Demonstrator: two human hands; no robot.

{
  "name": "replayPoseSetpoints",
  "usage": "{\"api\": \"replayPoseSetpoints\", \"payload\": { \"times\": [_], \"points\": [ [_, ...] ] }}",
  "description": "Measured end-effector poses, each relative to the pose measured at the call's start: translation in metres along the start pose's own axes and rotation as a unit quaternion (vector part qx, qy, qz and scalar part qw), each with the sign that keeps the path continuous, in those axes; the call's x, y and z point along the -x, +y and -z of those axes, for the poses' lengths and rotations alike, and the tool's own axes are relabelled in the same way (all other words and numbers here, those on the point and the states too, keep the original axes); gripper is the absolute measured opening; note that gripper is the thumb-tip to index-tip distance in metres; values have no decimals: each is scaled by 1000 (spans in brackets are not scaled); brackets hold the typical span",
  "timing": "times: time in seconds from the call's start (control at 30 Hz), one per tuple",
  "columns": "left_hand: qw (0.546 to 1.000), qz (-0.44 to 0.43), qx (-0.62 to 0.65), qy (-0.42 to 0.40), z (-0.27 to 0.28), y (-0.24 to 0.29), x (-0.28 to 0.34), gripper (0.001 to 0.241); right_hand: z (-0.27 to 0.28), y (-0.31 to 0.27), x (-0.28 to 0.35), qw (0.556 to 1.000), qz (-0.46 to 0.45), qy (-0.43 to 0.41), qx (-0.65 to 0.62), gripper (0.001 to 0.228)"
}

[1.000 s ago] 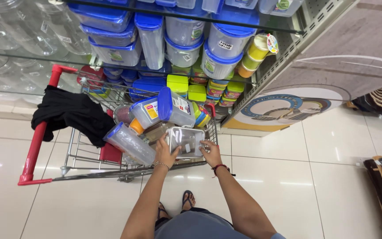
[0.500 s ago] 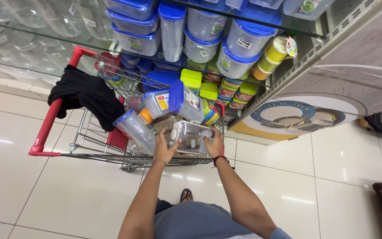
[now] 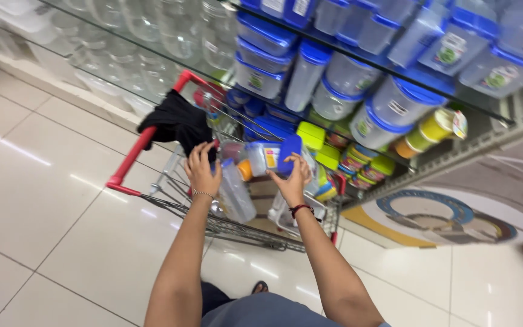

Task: The recorder removes items from a retail shelf into a shopping cart and wipes the glass shelf and container lids with a black cloth.

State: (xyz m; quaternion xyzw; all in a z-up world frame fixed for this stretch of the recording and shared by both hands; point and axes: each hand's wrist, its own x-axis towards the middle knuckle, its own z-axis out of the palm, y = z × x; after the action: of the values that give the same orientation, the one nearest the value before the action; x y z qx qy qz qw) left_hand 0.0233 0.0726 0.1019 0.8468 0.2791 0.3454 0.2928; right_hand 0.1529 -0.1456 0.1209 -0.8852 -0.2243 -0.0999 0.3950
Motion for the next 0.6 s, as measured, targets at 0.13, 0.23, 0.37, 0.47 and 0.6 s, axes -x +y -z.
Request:
{"api": "replayPoseSetpoints", "payload": {
  "times": [0.13,0.23,0.37,0.47,0.6],
  "points": [
    [997,-5,-80,11,40,-41,-58,58,-56,-50,-26,993,85,-20,-80,68],
    [992,-11,-126,-6,64,-77,-97,65,-100,-91,-38,973,161,-71,-149,66],
    [986,6,-138,-91,48,-157,-162,72,-175,-132,-66,965,154,-148,-153,70],
    [986,10,-43,-160,16,-210,-195,70,-264,-114,-78,973,117,-174,-94,66],
    [957,102,10,-271,-2,-211,-236,62,-317,-121,-80,968,41,-248,7,56]
  ]
}}
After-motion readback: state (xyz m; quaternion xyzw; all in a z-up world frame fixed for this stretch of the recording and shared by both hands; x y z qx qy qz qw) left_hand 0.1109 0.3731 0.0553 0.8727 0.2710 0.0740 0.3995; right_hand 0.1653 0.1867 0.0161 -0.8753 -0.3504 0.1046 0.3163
